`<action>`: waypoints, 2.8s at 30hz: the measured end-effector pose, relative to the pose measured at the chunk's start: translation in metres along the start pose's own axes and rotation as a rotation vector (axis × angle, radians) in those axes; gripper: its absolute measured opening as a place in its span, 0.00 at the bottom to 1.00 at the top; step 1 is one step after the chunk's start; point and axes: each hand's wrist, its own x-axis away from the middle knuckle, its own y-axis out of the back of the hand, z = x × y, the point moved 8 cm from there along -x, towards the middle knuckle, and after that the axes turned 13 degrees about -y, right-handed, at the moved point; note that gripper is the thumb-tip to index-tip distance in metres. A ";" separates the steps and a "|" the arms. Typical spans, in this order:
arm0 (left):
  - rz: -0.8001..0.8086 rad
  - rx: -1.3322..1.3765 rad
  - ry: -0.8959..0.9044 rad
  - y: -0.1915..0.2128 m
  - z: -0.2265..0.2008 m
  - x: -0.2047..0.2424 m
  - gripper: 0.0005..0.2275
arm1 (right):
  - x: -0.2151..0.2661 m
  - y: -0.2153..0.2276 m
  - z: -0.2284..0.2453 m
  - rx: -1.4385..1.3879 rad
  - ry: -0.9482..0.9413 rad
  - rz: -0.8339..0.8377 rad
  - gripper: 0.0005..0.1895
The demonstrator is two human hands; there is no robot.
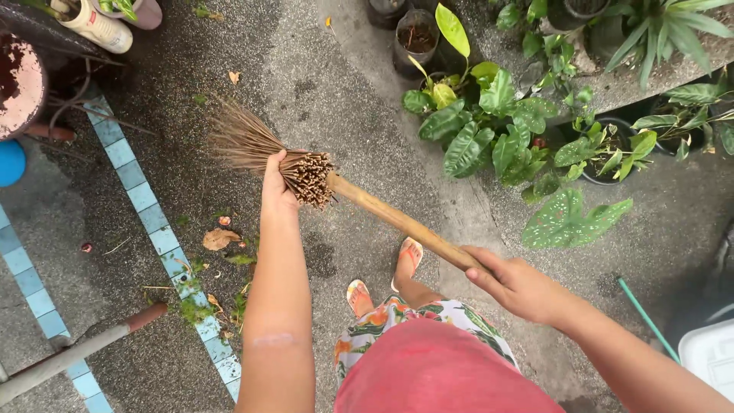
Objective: The recorder repairs a bundle broom by reinserting the handle and then sweeps an outdoor concrete area.
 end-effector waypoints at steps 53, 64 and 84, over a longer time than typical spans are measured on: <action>0.031 0.273 -0.135 0.021 -0.153 0.222 0.18 | 0.119 -0.087 0.098 0.151 0.160 -0.446 0.30; -0.173 0.465 0.069 0.049 -0.047 0.202 0.16 | 0.095 -0.139 0.135 0.349 0.250 -0.529 0.23; 0.163 0.310 0.154 0.034 0.023 0.209 0.26 | 0.091 -0.145 0.065 0.154 0.467 -0.601 0.26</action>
